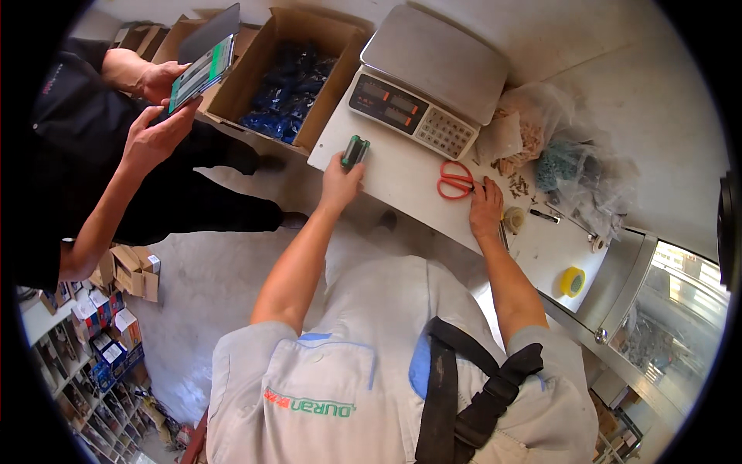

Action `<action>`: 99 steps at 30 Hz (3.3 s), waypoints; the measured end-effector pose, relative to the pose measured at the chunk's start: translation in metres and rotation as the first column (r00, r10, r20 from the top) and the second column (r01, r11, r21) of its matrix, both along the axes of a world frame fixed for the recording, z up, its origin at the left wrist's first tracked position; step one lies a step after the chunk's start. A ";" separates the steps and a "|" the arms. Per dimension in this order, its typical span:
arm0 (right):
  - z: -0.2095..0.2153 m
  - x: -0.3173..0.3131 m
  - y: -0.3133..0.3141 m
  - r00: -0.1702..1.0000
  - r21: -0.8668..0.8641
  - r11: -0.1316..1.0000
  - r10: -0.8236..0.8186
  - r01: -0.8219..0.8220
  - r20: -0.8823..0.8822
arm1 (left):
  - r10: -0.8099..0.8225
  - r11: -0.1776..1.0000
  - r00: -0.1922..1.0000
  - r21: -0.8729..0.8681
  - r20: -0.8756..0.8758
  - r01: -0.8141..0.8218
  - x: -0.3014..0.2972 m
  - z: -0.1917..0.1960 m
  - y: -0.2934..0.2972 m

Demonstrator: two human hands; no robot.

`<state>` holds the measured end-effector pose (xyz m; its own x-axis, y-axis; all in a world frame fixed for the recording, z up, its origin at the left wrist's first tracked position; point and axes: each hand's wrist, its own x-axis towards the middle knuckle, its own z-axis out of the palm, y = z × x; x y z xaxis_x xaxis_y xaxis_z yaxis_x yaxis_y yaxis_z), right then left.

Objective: The person handles a linear guide block and Allen keys, measures the block with a ruler, and then uses an Allen key to tighten a screw on the side of the block.

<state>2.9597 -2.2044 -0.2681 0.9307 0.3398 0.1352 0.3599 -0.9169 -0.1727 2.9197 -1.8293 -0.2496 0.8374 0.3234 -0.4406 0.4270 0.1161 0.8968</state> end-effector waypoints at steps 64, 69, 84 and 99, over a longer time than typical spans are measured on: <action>0.049 -0.204 -0.190 0.929 -0.186 0.982 -0.027 -0.045 -0.370 | 0.251 0.942 0.737 0.333 -0.627 -0.038 -0.505 -0.140 -0.225; 0.041 -0.212 -0.188 0.910 -0.272 0.962 -0.102 -0.012 -0.403 | 0.246 0.911 0.778 0.412 -0.578 0.019 -0.513 -0.152 -0.212; 0.034 -0.212 -0.156 0.912 -0.241 0.947 -0.279 0.211 -0.301 | 0.175 0.933 0.775 0.354 -0.607 0.066 -0.465 -0.143 -0.127; 0.041 -0.213 -0.160 0.892 -0.199 0.959 -0.265 0.203 -0.366 | 0.131 0.922 0.770 0.362 -0.625 0.137 -0.447 -0.133 -0.113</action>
<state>2.7468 -2.3647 -0.2274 0.9538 0.0935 -0.2856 0.0654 -0.9922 -0.1063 2.4727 -1.9428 -0.3828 0.4145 0.5682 -0.7109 0.9036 -0.1638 0.3959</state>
